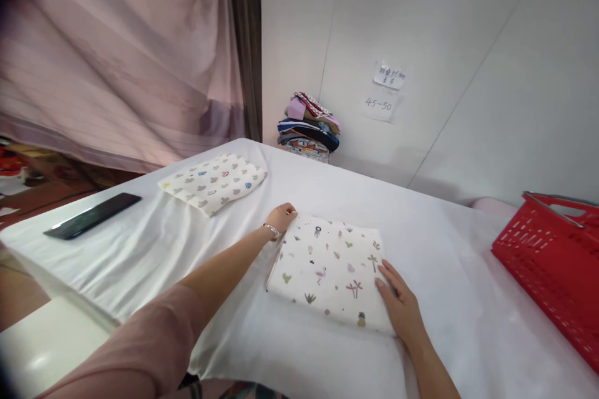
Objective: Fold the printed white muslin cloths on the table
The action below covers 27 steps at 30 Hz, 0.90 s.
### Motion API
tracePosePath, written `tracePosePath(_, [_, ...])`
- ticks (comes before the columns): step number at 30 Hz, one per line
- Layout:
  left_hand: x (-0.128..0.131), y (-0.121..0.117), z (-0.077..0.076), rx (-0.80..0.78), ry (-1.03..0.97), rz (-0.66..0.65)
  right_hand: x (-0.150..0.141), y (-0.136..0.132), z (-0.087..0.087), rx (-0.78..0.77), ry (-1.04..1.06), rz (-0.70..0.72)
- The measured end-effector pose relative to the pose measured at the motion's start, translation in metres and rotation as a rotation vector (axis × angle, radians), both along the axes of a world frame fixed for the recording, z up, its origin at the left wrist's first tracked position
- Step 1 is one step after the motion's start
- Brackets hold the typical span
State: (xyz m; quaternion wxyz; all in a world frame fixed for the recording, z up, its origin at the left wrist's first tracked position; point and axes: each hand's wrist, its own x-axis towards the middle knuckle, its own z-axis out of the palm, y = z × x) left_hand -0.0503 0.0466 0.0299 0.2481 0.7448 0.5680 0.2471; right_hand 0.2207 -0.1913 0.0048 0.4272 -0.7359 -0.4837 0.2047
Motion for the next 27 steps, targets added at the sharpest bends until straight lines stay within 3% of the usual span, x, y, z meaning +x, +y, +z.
tracePosePath(6, [-0.001,0.005,-0.003,-0.051,-0.02,0.01,-0.002,-0.001,0.003,-0.007,0.012,-0.006])
tracePosePath(12, [-0.001,-0.005,0.011,0.024,-0.019,-0.017,0.003,0.001,-0.004,0.0,0.012,0.008])
tracePosePath(15, [0.001,-0.025,0.02,0.163,0.006,-0.129,0.004,0.002,-0.005,0.005,0.009,0.012])
tracePosePath(17, [0.003,-0.042,0.021,0.261,0.053,-0.307,0.004,0.002,-0.004,0.009,0.0,0.017])
tracePosePath(20, [0.004,-0.059,0.013,0.27,0.181,-0.51,0.003,0.002,-0.003,0.011,-0.004,0.018])
tracePosePath(27, [0.006,-0.047,-0.007,0.145,0.337,-0.426,0.0,0.002,-0.001,0.018,0.002,0.005])
